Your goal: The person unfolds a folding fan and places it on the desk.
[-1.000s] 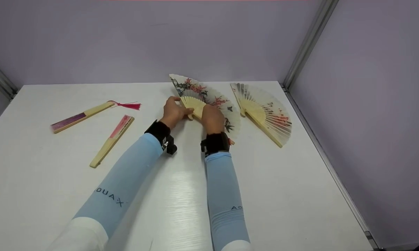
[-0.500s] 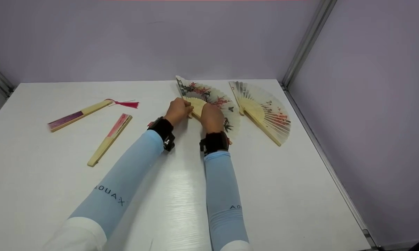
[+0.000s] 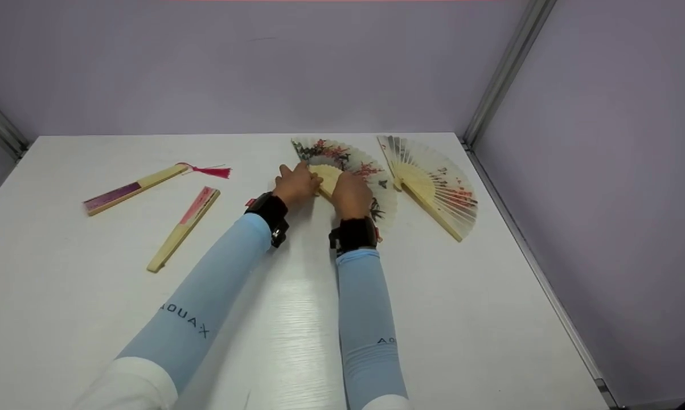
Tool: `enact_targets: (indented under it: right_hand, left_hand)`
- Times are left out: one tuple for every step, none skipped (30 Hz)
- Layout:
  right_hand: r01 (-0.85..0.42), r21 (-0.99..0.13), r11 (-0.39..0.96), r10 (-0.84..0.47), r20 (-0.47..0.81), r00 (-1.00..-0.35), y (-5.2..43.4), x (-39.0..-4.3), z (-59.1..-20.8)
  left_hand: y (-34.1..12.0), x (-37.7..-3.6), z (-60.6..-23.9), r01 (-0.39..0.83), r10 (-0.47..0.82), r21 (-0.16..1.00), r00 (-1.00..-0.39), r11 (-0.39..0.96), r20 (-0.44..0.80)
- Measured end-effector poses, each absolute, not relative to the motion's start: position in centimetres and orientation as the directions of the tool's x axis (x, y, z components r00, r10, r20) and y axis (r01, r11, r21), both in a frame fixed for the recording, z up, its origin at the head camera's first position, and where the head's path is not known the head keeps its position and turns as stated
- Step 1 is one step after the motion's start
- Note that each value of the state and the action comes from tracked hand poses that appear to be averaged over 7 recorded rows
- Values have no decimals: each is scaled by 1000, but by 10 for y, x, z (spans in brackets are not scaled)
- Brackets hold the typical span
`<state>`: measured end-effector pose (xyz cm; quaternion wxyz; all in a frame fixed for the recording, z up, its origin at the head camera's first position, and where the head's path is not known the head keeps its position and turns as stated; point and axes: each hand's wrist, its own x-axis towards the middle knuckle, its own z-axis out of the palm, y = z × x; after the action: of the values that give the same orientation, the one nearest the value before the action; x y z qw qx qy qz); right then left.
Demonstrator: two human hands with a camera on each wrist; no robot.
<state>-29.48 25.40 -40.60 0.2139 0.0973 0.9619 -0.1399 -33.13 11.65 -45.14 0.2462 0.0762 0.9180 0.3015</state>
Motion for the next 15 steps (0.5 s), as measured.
enact_targets:
  right_hand:
    - [249,-217,944,136,-431,-892,253,-294,-406]
    - [252,-206,946,146,-424,-894,252,-293,-406]
    - [254,-194,948,154,-420,-894,251,-292,-407]
    - [258,-185,948,162,-419,-894,250,-292,-407]
    - [263,-180,948,169,-418,-893,249,-291,-407]
    - [270,-179,946,174,-423,-889,248,-290,-407]
    - [274,-174,946,179,-426,-887,248,-290,-406]
    - [277,-170,946,183,-429,-885,247,-290,-406]
    - [278,-164,946,185,-429,-884,246,-290,-406]
    - [280,-159,947,188,-430,-883,246,-290,-405]
    - [281,-154,947,191,-433,-881,245,-290,-405]
    - [283,-150,947,193,-435,-880,245,-290,-404]
    - [281,-143,949,196,-433,-880,244,-290,-404]
    - [281,-137,950,199,-430,-881,244,-290,-403]
    - [284,-132,950,204,-431,-879,244,-290,-403]
  left_hand:
    - [117,-331,-454,23,301,565,-864,825,-404]
    - [117,-331,-456,53,313,541,-861,839,-401]
    - [118,-331,-459,71,322,529,-859,846,-399]
    - [118,-332,-462,112,336,497,-858,860,-388]
    - [117,-331,-462,117,339,494,-856,861,-390]
    - [118,-332,-464,116,335,491,-859,863,-387]
    - [118,-332,-464,101,325,499,-864,861,-386]
    - [118,-331,-464,86,316,508,-868,857,-384]
    - [119,-331,-464,75,307,517,-873,852,-379]
    - [119,-329,-465,77,300,514,-880,855,-368]
    - [120,-328,-464,75,293,514,-887,854,-356]
    - [119,-325,-461,79,287,509,-893,857,-346]
    - [118,-321,-457,84,286,506,-897,859,-338]
    - [117,-318,-452,90,289,507,-899,857,-329]
    - [116,-315,-449,93,291,508,-900,857,-325]
